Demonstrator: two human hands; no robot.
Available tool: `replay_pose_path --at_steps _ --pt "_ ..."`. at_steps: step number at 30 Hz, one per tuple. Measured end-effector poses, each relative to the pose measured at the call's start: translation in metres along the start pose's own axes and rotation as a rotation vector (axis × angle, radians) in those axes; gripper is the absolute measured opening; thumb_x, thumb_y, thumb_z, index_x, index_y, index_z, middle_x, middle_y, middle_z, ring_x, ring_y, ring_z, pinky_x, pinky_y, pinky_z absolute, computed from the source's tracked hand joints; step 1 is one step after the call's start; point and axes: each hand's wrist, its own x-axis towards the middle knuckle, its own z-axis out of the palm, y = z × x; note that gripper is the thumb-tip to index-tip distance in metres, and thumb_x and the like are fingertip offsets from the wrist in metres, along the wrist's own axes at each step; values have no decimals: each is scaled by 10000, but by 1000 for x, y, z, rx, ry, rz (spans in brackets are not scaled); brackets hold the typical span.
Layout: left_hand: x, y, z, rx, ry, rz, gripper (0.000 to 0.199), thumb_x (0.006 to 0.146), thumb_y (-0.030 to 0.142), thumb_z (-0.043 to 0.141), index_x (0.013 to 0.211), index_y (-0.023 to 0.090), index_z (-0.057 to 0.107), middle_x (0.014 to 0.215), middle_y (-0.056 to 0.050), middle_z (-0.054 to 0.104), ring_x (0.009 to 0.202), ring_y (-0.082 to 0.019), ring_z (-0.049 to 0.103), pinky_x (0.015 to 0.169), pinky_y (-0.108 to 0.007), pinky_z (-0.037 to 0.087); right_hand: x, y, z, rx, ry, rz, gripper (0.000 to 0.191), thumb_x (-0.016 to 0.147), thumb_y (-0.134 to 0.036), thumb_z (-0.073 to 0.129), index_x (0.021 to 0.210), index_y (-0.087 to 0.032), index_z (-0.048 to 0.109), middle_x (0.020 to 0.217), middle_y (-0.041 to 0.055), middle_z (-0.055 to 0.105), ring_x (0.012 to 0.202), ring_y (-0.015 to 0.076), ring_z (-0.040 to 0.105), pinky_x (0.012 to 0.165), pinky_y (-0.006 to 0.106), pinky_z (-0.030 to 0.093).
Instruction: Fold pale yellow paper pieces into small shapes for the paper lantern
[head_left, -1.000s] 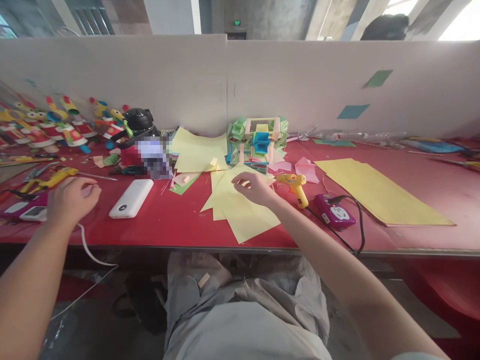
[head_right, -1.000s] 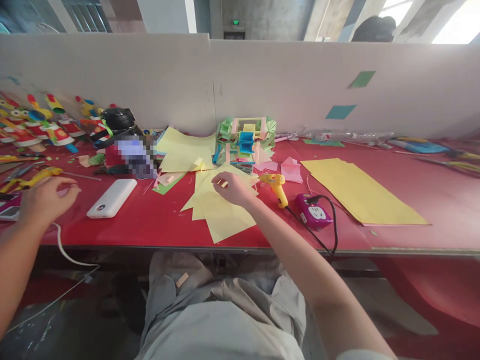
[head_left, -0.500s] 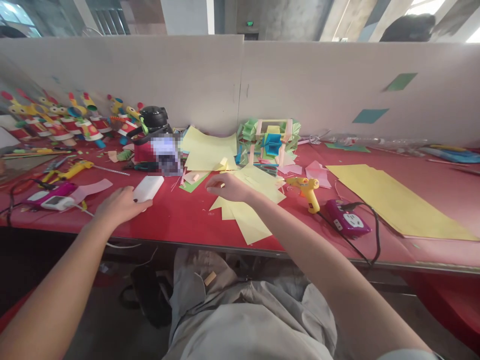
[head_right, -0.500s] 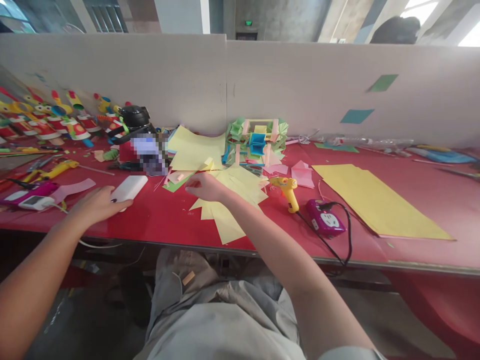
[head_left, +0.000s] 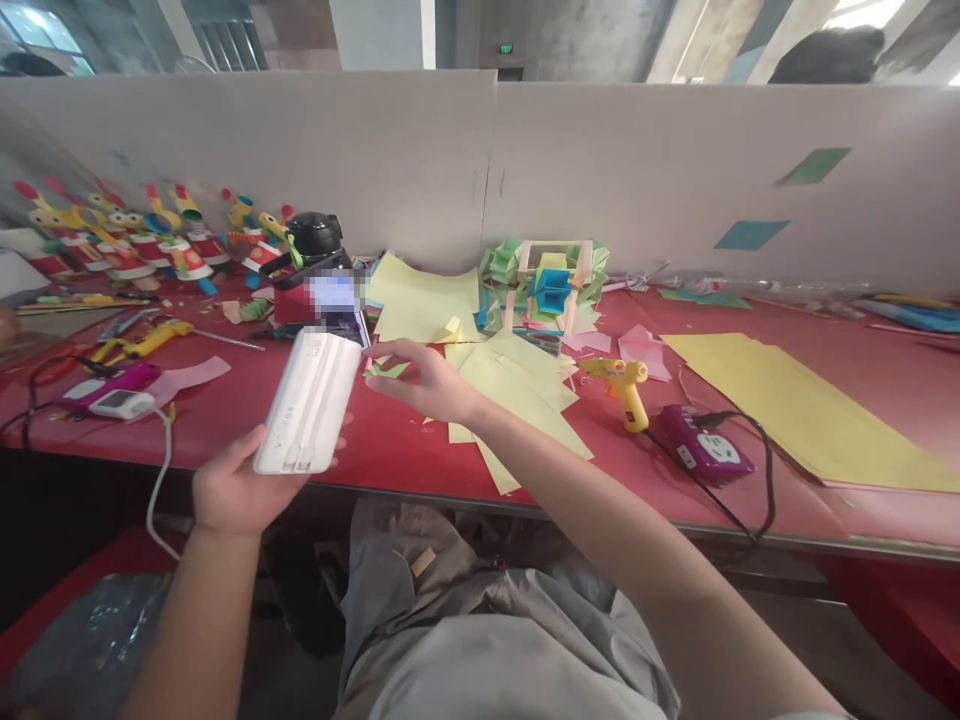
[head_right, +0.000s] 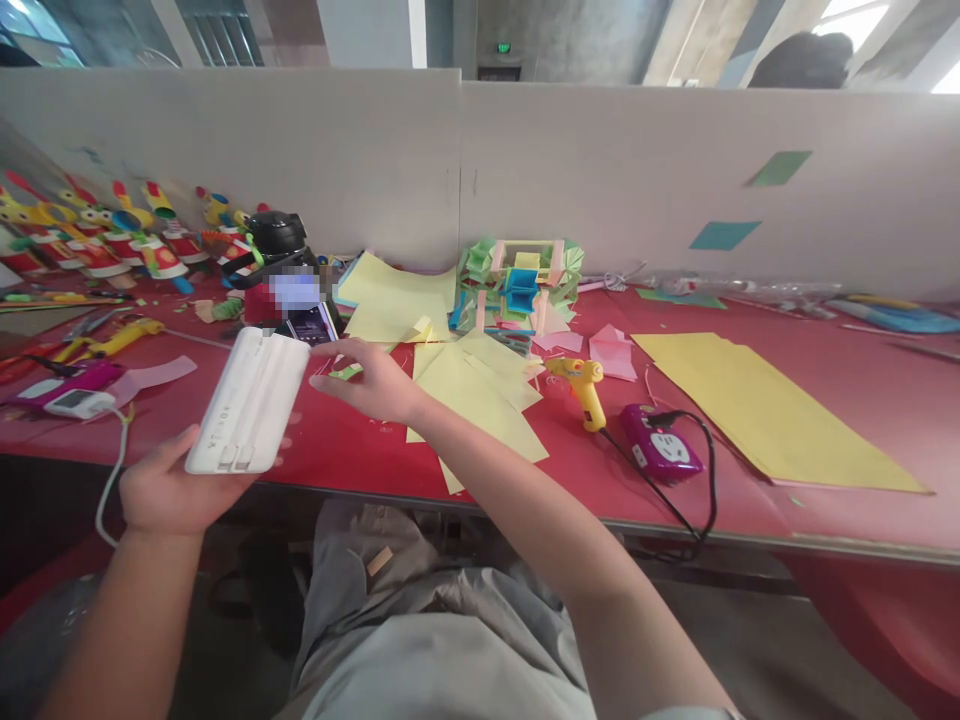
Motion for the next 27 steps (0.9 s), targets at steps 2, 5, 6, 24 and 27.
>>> replay_pose_path --at_steps 2,5,6,24,27 --pt "-3 -7 6 -29 -69 -17 665 894 475 499 1498 214 402 1300 -153 649 1173 -353 628 934 -474 560 0 -6 2 9 76 -46 293 886 -342 629 1142 -202 604 1214 83 632 1021 159 631 846 308 547" --pt "-4 -16 12 -32 -101 -33 654 911 465 489 1501 197 398 1323 -171 628 1189 -373 614 956 -519 539 -5 -14 -1 -53 144 -123 273 898 -322 609 1146 -209 590 1216 82 613 1079 173 603 890 336 540" --pt "-3 -19 15 -37 -102 -33 643 917 464 485 1497 200 403 1321 -169 629 1183 -378 616 952 -535 537 -8 -17 -2 -89 115 -144 261 903 -321 602 1139 -210 598 1215 83 610 1108 183 592 912 351 534" --pt "6 -29 67 98 30 29 531 885 513 562 1350 256 564 1206 -83 694 1187 -322 618 884 -425 597 -39 -32 -9 -405 -196 -212 146 850 -300 668 954 -207 713 1215 99 682 1185 267 632 975 380 514" --pt "7 -29 70 90 45 12 514 895 508 553 1326 231 584 1203 -88 697 1172 -316 629 884 -417 597 -37 -29 -13 -414 -220 -234 120 857 -308 656 883 -200 701 1130 99 707 1194 266 625 955 364 511"
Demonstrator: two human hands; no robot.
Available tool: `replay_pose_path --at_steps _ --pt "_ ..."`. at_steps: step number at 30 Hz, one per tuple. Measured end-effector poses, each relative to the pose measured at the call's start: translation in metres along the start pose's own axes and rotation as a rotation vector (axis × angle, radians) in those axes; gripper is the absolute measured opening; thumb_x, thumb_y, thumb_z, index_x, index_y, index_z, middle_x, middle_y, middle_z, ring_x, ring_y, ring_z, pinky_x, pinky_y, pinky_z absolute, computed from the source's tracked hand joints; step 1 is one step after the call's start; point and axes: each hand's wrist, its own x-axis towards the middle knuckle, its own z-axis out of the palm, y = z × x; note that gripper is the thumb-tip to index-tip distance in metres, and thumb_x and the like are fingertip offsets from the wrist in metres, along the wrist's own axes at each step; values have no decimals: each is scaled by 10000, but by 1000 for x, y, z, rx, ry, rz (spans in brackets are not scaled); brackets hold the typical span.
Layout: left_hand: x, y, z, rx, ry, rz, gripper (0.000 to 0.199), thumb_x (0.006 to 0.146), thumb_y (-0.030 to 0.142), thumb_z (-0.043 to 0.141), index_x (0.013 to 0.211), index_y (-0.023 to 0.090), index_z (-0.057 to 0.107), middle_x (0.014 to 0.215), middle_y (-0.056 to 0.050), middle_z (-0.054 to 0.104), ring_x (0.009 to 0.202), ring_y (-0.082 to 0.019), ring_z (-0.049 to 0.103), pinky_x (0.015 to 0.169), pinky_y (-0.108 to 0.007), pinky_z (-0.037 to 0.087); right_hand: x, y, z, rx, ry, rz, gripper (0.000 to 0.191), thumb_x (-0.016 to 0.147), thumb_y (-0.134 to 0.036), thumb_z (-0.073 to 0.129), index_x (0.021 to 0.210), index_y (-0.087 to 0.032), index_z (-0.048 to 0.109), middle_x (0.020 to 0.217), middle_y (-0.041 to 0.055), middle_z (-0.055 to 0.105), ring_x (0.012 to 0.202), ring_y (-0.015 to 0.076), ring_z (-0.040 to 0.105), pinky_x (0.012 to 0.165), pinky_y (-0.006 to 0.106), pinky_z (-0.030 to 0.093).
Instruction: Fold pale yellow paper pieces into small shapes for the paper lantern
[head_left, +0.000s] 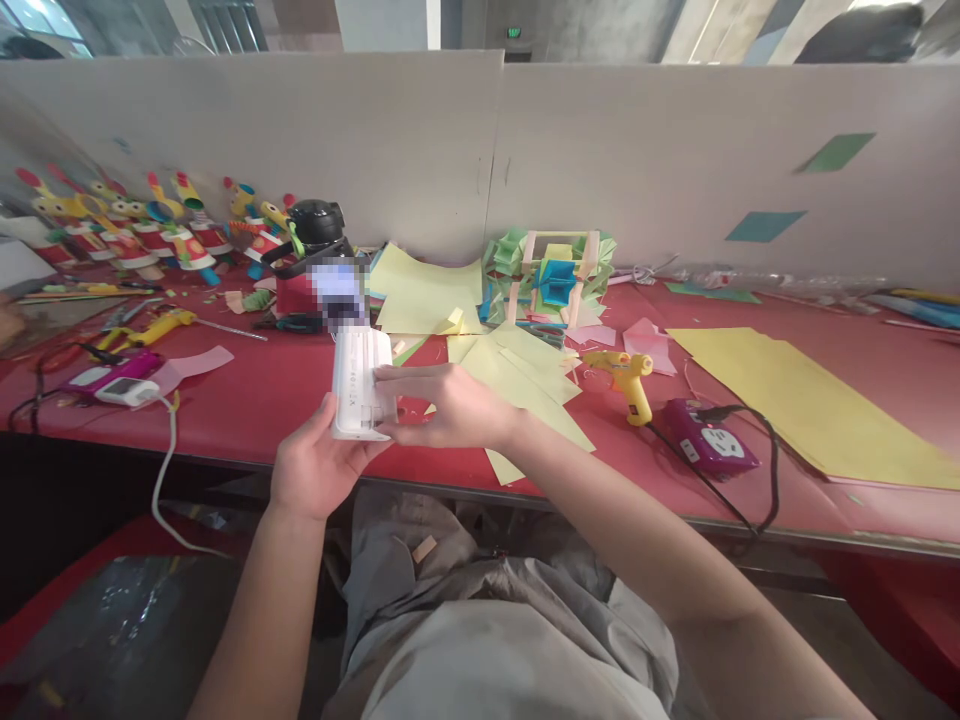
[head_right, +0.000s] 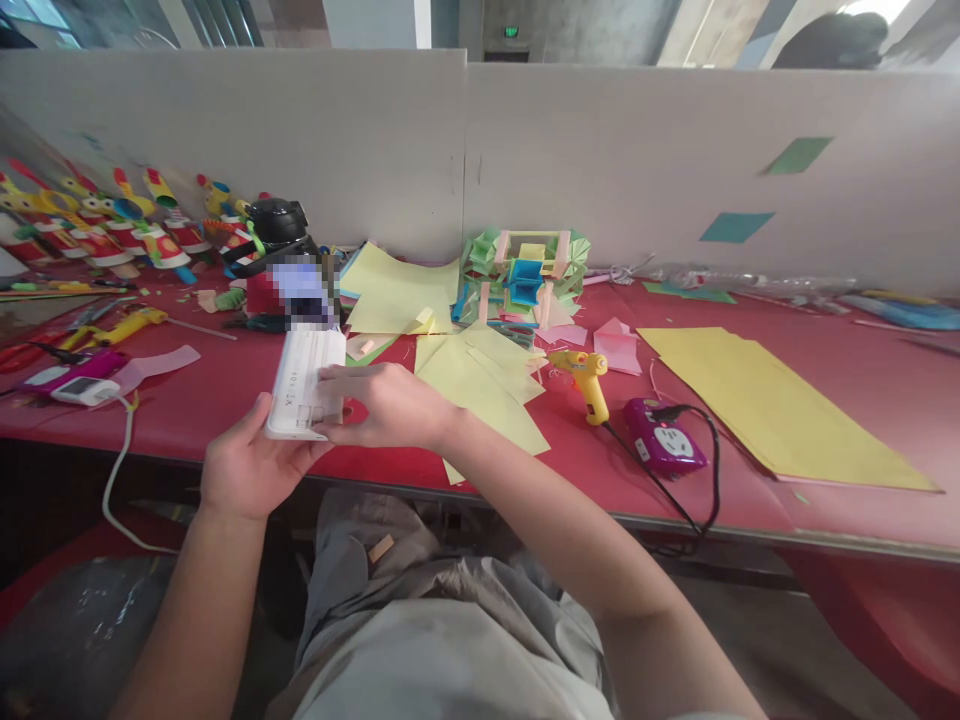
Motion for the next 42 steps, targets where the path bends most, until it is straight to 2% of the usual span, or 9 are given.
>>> replay_pose_path --at_steps 3,9,13,19,24,29,34,38,42 --pt "2 0 -1 1 -4 -25 498 901 499 552 1297 202 603 1192 -100 701 1160 -311 637 881 -403 599 1 3 -1 -13 -17 -20 125 869 -314 638 877 -197 680 1097 97 706 1152 254 639 913 342 507" --pt "2 5 -7 10 50 -71 433 900 457 574 1234 190 643 1192 -90 705 1138 -276 653 831 -328 615 7 -4 11 -176 -95 39 143 855 -264 625 979 -193 625 932 56 685 799 180 639 681 280 448" --pt "-4 11 -13 29 96 -74 401 914 432 557 1254 234 631 1276 -54 672 1218 -264 605 866 -344 612 11 -9 25 -259 -58 49 233 960 -238 429 1097 -172 605 959 92 680 815 190 619 684 297 432" --pt "-20 29 -34 96 133 -163 477 911 491 524 1299 226 610 1238 -99 689 1165 -304 638 919 -443 585 21 -1 26 72 113 57 251 925 -178 450 1081 -188 647 1018 67 690 933 180 636 848 319 497" --pt "-26 44 -69 247 209 -255 526 816 537 602 1188 177 692 1050 -155 746 819 -302 724 643 -365 620 36 30 17 424 279 303 252 888 -143 421 970 -166 659 975 53 701 820 138 685 808 293 563" --pt "-25 54 -91 629 162 -209 502 683 533 748 1045 186 768 1016 -137 756 882 -344 706 652 -330 596 45 72 10 667 509 644 102 828 -156 554 831 -146 656 760 50 702 791 165 718 842 325 599" --pt "-19 62 -88 1181 104 85 672 674 504 779 1295 282 648 1355 -62 622 1251 -384 548 956 -385 515 52 96 18 770 585 618 89 767 -183 699 770 -156 614 700 2 653 717 129 700 858 319 586" --pt "-6 60 -93 1643 114 258 634 767 514 666 1357 295 589 1404 -76 568 1245 -368 548 1020 -397 448 73 108 37 716 594 703 168 741 -104 667 851 -176 563 671 -43 596 649 114 663 795 318 584" --pt "11 62 -112 1794 120 249 615 816 494 589 1391 287 523 1415 -91 549 1237 -364 552 1003 -413 437 94 115 52 624 546 741 187 713 -71 600 860 -179 560 697 -30 602 686 131 639 792 326 571"
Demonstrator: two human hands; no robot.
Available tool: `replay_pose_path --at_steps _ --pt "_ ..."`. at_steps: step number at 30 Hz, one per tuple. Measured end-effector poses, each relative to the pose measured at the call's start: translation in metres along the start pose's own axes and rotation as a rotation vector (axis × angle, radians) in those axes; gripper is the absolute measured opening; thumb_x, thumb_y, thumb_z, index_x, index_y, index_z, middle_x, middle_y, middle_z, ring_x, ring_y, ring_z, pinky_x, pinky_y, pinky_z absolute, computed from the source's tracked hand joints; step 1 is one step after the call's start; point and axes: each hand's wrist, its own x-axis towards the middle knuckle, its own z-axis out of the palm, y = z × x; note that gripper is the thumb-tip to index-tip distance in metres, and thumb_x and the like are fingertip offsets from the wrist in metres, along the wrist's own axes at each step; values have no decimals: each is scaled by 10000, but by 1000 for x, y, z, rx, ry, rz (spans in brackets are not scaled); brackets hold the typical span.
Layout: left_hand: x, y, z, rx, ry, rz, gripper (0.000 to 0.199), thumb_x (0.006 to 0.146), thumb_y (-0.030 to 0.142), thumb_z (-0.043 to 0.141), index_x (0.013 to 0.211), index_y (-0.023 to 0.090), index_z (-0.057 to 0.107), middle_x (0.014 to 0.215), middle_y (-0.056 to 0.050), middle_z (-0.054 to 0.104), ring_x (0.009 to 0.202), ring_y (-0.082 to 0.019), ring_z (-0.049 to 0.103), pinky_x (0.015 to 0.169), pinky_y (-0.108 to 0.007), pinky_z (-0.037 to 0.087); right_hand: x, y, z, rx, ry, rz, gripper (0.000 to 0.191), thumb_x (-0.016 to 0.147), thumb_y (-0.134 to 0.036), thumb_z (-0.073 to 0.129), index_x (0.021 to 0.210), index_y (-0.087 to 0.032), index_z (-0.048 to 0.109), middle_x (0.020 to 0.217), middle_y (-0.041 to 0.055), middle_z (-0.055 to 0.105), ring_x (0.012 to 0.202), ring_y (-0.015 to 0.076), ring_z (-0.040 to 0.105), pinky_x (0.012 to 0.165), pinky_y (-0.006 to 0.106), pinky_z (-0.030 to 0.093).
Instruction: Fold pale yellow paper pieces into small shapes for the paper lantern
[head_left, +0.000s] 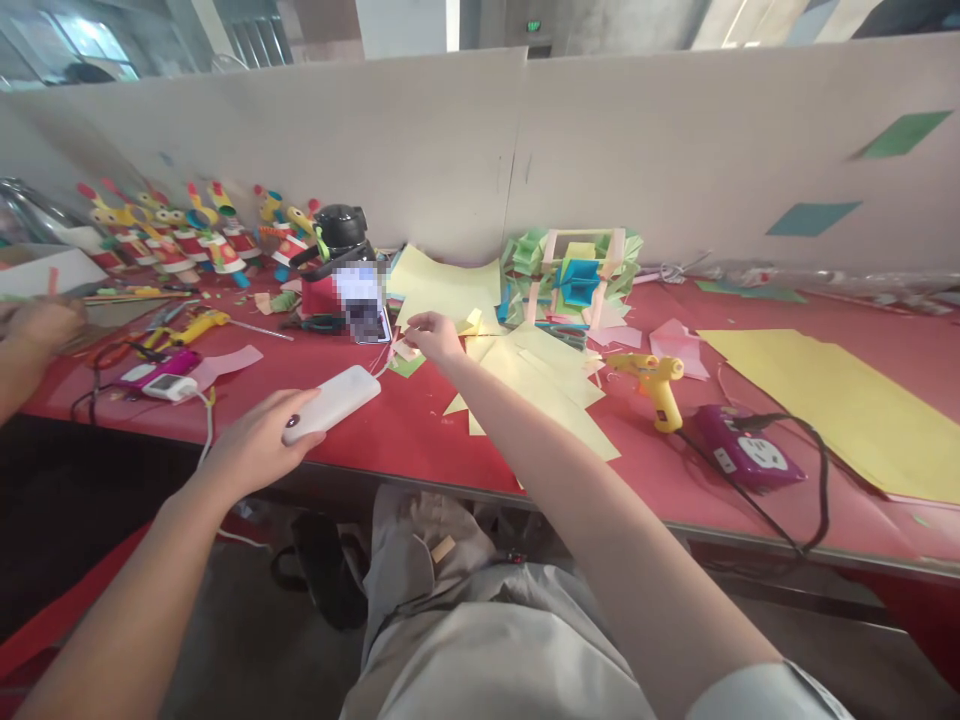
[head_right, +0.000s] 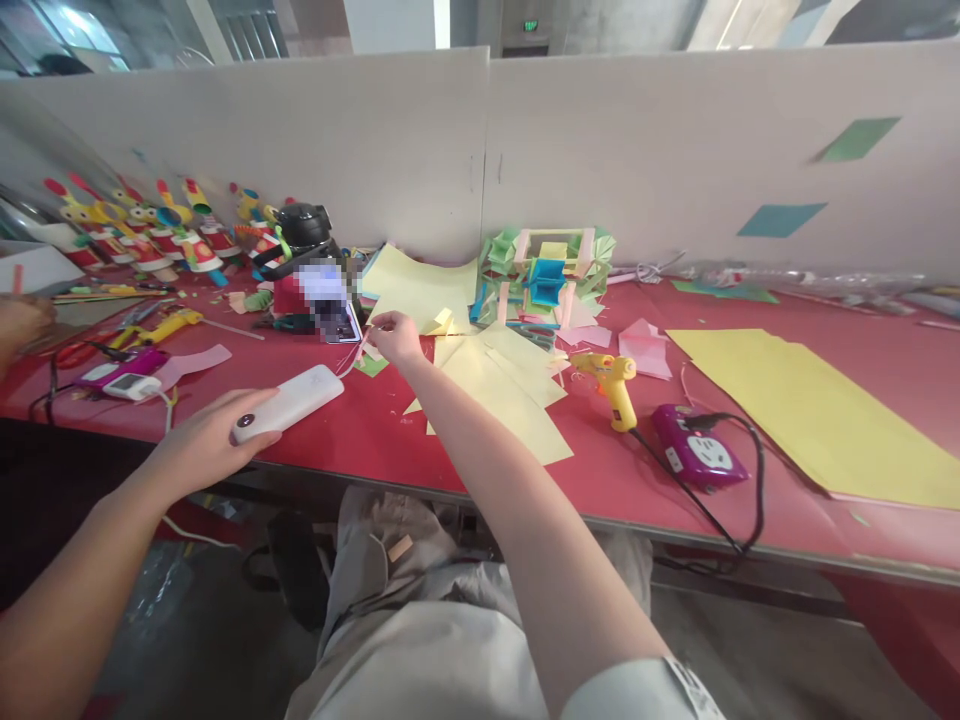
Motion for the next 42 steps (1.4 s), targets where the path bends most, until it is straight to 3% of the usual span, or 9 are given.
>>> replay_pose_path --at_steps 5,9,13,17,22,26,31,37,42 --pt "21 -12 -9 -29 -114 -95 851 793 574 609 1490 157 356 1504 -223 418 1302 -428 486 1035 -527 400 5 -5 11 -18 -152 -46 259 669 -14 567 870 -177 555 840 13 684 720 122 623 754 295 563" --pt "56 16 -2 -292 101 -14 796 760 575 660 1420 179 458 1480 -183 464 1366 -381 432 1099 -487 366 6 -11 14 -25 -282 -130 265 687 -39 595 907 -175 541 846 9 673 736 116 634 764 288 556" --pt "104 48 24 -780 68 97 634 769 545 681 1254 151 574 1223 -164 665 1128 -290 628 966 -391 477 11 -16 14 -82 -332 -242 278 690 -53 615 935 -163 545 917 11 638 714 94 618 745 264 552" --pt "132 53 38 -905 129 96 498 719 571 709 953 135 662 857 -100 719 809 -232 665 768 -327 504 26 -19 8 -135 -259 -255 297 718 -126 684 992 -150 571 988 41 627 781 117 627 769 283 558" --pt "133 40 40 -893 178 -67 305 720 457 697 787 164 646 569 -7 614 571 -165 591 594 -265 454 53 -17 16 -125 -116 -246 140 896 -196 534 1002 -144 610 1059 73 670 982 158 632 951 319 500" --pt "132 36 39 -831 204 -158 184 687 346 677 699 165 642 493 7 573 518 -156 573 560 -256 437 66 -8 30 -216 -193 -168 147 900 -168 494 947 -154 634 765 0 647 783 156 630 838 321 529" --pt "133 33 35 -855 222 -252 149 635 314 674 644 168 644 497 12 573 517 -162 585 574 -270 468 71 0 35 -262 -173 -208 114 841 -123 526 898 -157 618 783 -4 634 735 129 589 818 300 513" --pt "135 28 37 -814 214 -247 145 636 316 666 626 171 672 493 2 585 533 -169 591 595 -275 460 67 2 32 -260 -132 -230 105 815 -96 505 828 -173 575 732 -11 603 730 141 590 818 327 522" --pt "136 24 43 -750 137 -180 156 632 330 698 667 179 718 521 -7 617 558 -180 590 601 -283 442 58 -3 8 -138 -108 -167 84 842 -105 532 808 -179 551 777 -7 623 748 138 624 847 368 544"
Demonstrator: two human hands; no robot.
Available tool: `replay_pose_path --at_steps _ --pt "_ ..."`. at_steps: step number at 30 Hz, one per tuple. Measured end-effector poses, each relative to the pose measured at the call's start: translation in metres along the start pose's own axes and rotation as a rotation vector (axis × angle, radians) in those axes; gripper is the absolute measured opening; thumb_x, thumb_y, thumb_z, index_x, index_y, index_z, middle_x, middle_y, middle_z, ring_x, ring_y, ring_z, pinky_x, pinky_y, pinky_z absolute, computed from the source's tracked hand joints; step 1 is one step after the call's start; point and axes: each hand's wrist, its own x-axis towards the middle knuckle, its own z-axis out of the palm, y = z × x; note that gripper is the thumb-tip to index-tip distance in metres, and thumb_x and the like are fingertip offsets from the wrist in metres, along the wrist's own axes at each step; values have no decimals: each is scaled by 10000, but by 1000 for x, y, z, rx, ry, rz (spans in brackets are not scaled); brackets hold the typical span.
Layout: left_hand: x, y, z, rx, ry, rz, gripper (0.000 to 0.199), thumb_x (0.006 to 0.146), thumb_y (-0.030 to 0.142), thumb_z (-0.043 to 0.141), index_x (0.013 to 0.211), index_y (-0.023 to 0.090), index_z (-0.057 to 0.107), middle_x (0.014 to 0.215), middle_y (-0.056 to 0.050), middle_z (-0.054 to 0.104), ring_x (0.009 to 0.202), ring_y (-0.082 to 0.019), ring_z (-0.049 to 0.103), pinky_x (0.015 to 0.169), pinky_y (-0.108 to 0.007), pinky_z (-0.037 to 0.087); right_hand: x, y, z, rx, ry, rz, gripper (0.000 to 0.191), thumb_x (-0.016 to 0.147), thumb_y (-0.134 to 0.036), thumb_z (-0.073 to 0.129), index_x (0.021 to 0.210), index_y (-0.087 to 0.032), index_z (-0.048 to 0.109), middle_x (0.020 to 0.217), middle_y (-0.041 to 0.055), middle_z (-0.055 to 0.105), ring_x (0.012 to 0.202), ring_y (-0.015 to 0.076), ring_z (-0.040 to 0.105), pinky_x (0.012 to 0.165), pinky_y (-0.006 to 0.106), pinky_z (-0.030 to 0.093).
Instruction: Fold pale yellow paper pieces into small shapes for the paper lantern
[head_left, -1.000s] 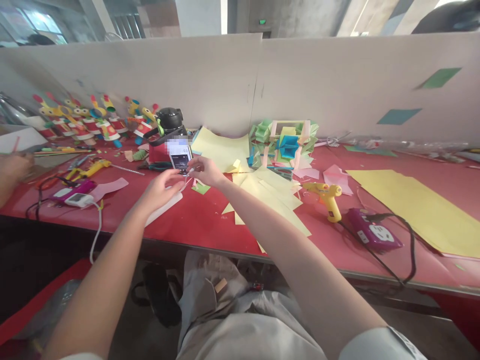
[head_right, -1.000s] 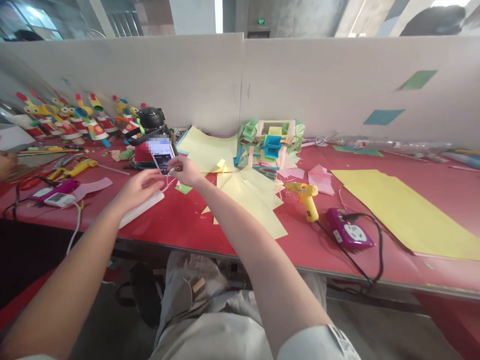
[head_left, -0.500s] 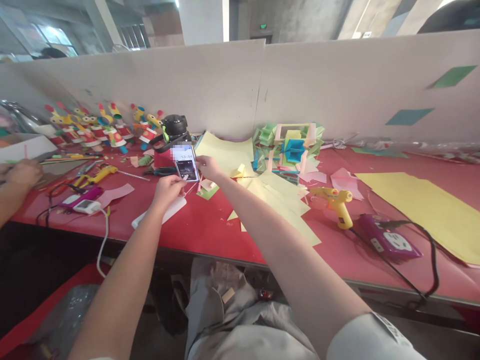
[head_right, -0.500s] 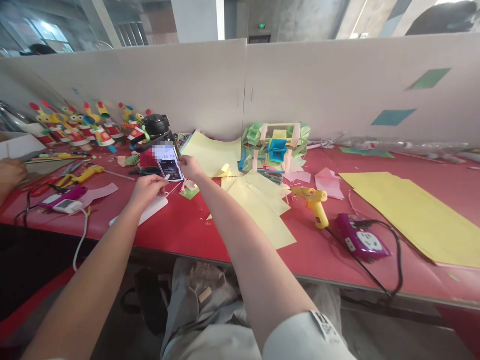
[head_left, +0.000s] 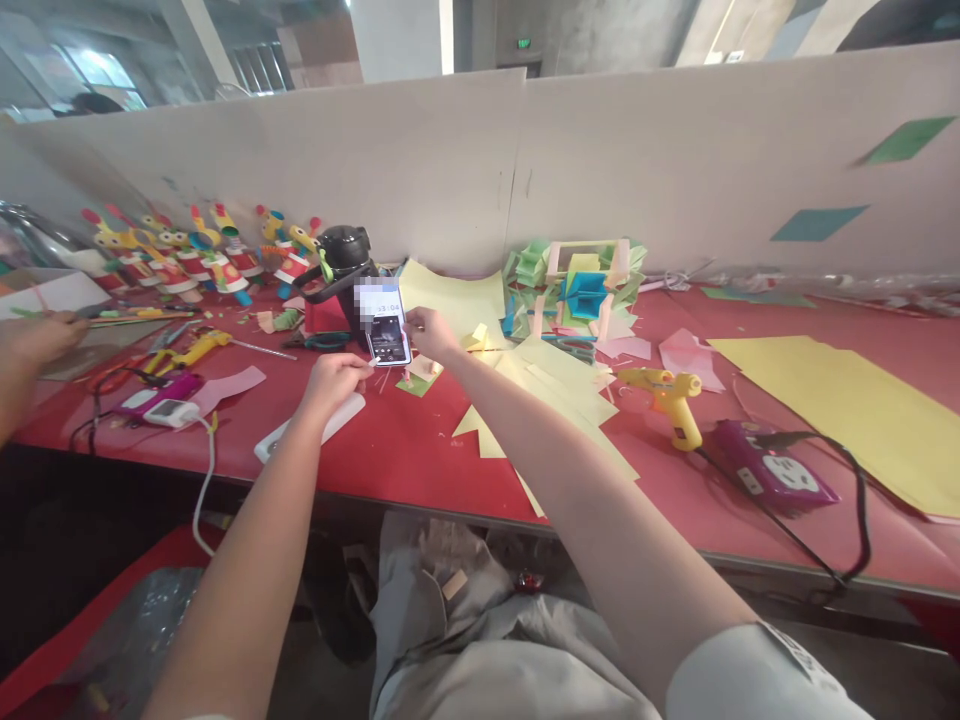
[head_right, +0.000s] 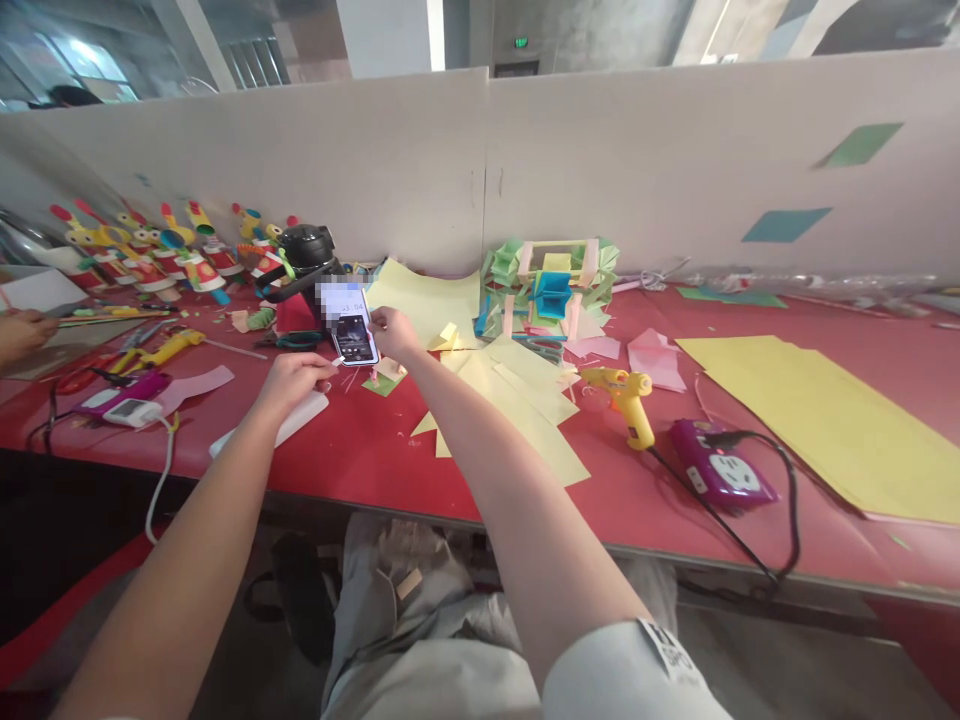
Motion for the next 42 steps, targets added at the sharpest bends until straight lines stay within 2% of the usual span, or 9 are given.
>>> replay_pose_path --at_steps 4,7,12,18,24,32,36,42 --pt "-4 4 3 -45 -93 75 181 647 356 731 687 180 726 617 -23 676 602 -172 604 608 -274 439 -8 -13 -20 273 92 110 124 876 -67 530 808 -170 529 781 -9 624 667 114 639 799 387 584" --pt "-8 11 6 -124 -112 101 188 679 361 737 705 177 718 638 -29 682 628 -162 618 625 -264 453 -12 -22 -26 442 72 204 158 898 -55 537 779 -159 530 749 13 644 652 120 667 807 391 598" --pt "-13 21 8 -180 -76 73 164 667 323 746 698 170 694 595 -21 660 560 -139 589 604 -258 466 -20 -21 -24 579 77 297 202 919 -36 504 755 -155 516 686 8 631 657 124 685 807 359 612" --pt "-18 29 8 -141 -73 27 164 673 324 724 717 168 699 596 -32 668 519 -134 569 540 -249 439 -30 -11 -26 682 88 340 212 912 -10 479 763 -161 489 686 9 637 664 133 696 809 352 612" --pt "-20 31 8 -118 -88 35 172 678 339 710 696 168 698 563 -27 640 509 -130 541 525 -248 416 -34 -9 -27 661 65 311 196 929 -33 474 786 -166 486 713 6 644 678 119 694 829 336 602" --pt "-21 32 8 -143 -92 18 177 647 331 709 665 156 686 556 -46 644 516 -153 553 533 -273 418 -38 -15 -21 489 60 203 136 931 -92 517 822 -173 502 728 -35 596 656 81 648 818 324 601" --pt "-21 32 9 -169 -89 20 176 627 318 719 673 150 690 549 -44 644 517 -157 559 540 -280 421 -37 -17 -17 410 83 169 123 907 -117 563 810 -174 512 736 -29 602 653 93 647 789 330 602" --pt "-20 28 6 -162 -113 37 174 616 317 722 613 149 679 524 -46 617 510 -163 552 520 -286 417 -40 -20 -12 346 108 138 162 908 -97 495 766 -173 500 728 -19 601 665 107 636 744 340 607"
